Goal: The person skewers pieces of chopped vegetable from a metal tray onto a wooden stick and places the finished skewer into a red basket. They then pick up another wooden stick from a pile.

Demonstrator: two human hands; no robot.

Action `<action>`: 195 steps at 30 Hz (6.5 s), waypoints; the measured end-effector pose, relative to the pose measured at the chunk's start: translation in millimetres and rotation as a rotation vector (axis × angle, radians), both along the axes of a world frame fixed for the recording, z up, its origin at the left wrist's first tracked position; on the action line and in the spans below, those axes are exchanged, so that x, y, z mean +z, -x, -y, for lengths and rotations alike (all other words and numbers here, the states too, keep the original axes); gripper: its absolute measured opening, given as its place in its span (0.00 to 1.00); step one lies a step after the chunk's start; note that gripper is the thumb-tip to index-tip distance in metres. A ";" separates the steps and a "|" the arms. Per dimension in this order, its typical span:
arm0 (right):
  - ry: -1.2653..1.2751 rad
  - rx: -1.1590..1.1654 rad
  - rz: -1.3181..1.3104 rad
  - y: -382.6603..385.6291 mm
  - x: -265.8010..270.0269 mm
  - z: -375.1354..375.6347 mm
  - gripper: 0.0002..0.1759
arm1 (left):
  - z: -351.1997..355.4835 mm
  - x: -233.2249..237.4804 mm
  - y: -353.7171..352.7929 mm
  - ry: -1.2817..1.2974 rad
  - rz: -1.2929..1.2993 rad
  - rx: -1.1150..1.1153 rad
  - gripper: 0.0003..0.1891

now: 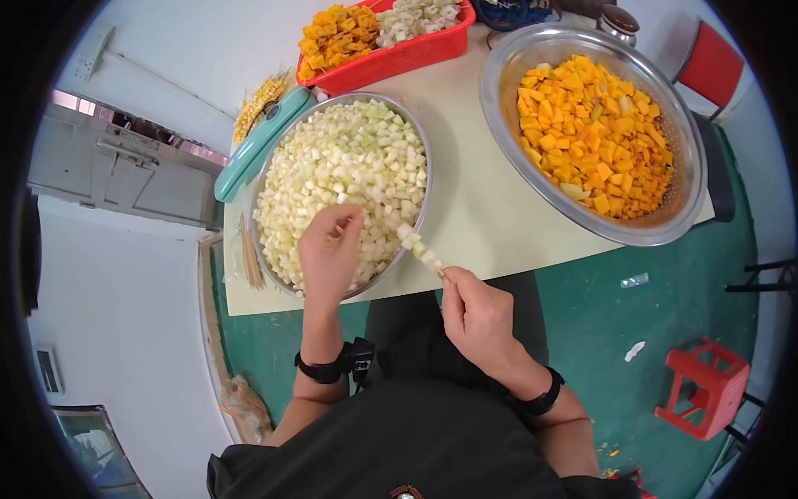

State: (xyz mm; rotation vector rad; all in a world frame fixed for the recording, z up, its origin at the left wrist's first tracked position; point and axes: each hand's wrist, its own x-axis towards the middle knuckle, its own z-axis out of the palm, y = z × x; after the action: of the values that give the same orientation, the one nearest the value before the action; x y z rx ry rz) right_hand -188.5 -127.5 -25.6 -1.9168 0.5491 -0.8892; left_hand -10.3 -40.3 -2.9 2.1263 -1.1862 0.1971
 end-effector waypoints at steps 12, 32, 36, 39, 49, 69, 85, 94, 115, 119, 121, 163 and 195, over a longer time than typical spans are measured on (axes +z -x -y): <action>0.167 0.163 0.014 -8.6 4.3 -12.0 0.05 | -26.3 4.2 -7.8 0.832 -1.366 -0.118 0.09; 0.174 0.190 0.008 -8.9 5.2 -14.9 0.05 | -31.2 1.2 -8.4 0.841 -1.547 -0.153 0.11; 0.152 0.163 0.042 -10.0 7.2 -15.4 0.05 | -32.9 -1.0 -13.2 0.914 -1.705 -0.185 0.11; 0.153 0.162 0.044 -10.1 6.0 -15.7 0.05 | -32.3 3.0 -10.8 0.898 -1.693 -0.150 0.11; 0.215 0.164 0.020 -9.4 8.0 -15.1 0.07 | -31.9 0.2 -9.9 0.912 -1.571 -0.145 0.10; 0.220 0.195 0.016 -5.7 11.7 -16.1 0.07 | -25.6 -4.0 4.8 0.812 -1.138 -0.045 0.09; 0.252 0.171 0.036 -6.6 9.4 -20.2 0.08 | -22.1 0.5 6.9 0.929 -1.371 -0.016 0.07; 0.247 0.177 0.020 -4.7 10.6 -23.1 0.09 | -15.4 -2.4 18.4 0.910 -1.076 0.047 0.05; 0.232 0.211 0.000 -7.6 13.3 -24.4 0.08 | -20.6 -3.3 13.8 1.059 -1.245 -0.101 0.02; 0.232 0.215 0.003 -7.8 13.4 -24.4 0.08 | -22.8 -4.6 12.3 1.119 -1.299 -0.205 0.01; 0.227 0.219 -0.005 -7.9 13.9 -24.3 0.08 | -21.1 -6.1 14.2 1.118 -1.272 -0.180 0.02; 0.056 -0.086 -0.016 -0.8 0.2 0.2 0.04 | 10.7 24.3 -8.1 0.029 0.207 0.149 0.14; 0.168 0.156 0.004 -10.8 1.3 -16.1 0.05 | -32.7 4.5 -11.5 0.578 -1.177 -0.035 0.13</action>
State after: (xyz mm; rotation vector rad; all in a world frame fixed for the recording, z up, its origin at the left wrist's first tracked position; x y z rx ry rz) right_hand -177.6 -111.4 -24.3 -2.0774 0.3254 -0.8611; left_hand 1.2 -7.5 1.5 1.2932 -0.3665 -0.5928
